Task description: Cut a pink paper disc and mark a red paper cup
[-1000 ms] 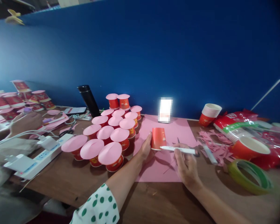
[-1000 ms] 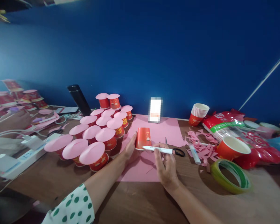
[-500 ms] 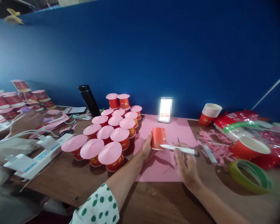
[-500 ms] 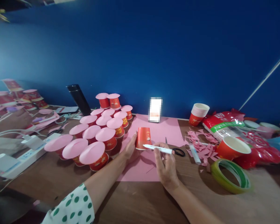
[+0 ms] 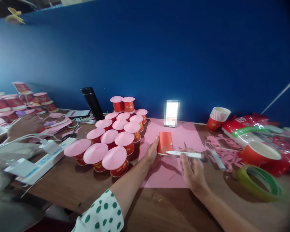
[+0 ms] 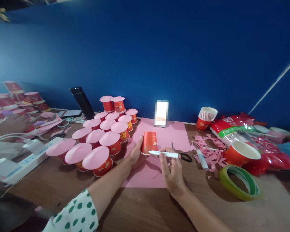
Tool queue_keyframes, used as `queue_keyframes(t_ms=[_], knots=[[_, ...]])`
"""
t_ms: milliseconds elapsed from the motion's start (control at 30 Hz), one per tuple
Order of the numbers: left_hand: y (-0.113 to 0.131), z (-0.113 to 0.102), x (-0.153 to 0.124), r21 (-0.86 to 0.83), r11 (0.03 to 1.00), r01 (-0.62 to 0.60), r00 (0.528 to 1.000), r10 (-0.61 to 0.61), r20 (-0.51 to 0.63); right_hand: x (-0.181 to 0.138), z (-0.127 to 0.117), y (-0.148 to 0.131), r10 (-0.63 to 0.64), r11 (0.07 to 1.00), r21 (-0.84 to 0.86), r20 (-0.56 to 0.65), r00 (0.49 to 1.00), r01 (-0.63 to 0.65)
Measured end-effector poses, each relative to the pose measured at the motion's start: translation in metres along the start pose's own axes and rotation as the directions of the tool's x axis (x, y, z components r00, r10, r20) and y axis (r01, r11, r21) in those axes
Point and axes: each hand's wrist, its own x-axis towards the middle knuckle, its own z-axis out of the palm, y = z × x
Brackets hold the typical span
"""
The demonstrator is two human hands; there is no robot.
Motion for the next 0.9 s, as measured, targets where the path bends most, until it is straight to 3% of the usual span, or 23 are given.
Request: queue_keyframes(t_ms=[333, 600, 900], knots=[[0.0008, 0.0014, -0.0013, 0.008, 1.0, -0.004, 0.999, 0.003, 0.041, -0.001, 0.0001, 0.0001, -0.016, 1.0, -0.001, -0.034, 0.999, 0.016], [0.003, 0.0048, -0.0031, 0.013, 1.0, 0.001, 1.0, -0.001, 0.01, -0.0008, -0.0002, -0.0007, -0.052, 0.999, -0.005, -0.05, 0.997, 0.052], [0.0014, 0.0028, -0.002, 0.01, 1.0, -0.001, 1.0, 0.001, 0.028, -0.003, 0.0008, 0.0004, -0.006, 1.0, 0.004, -0.037, 0.999, 0.006]])
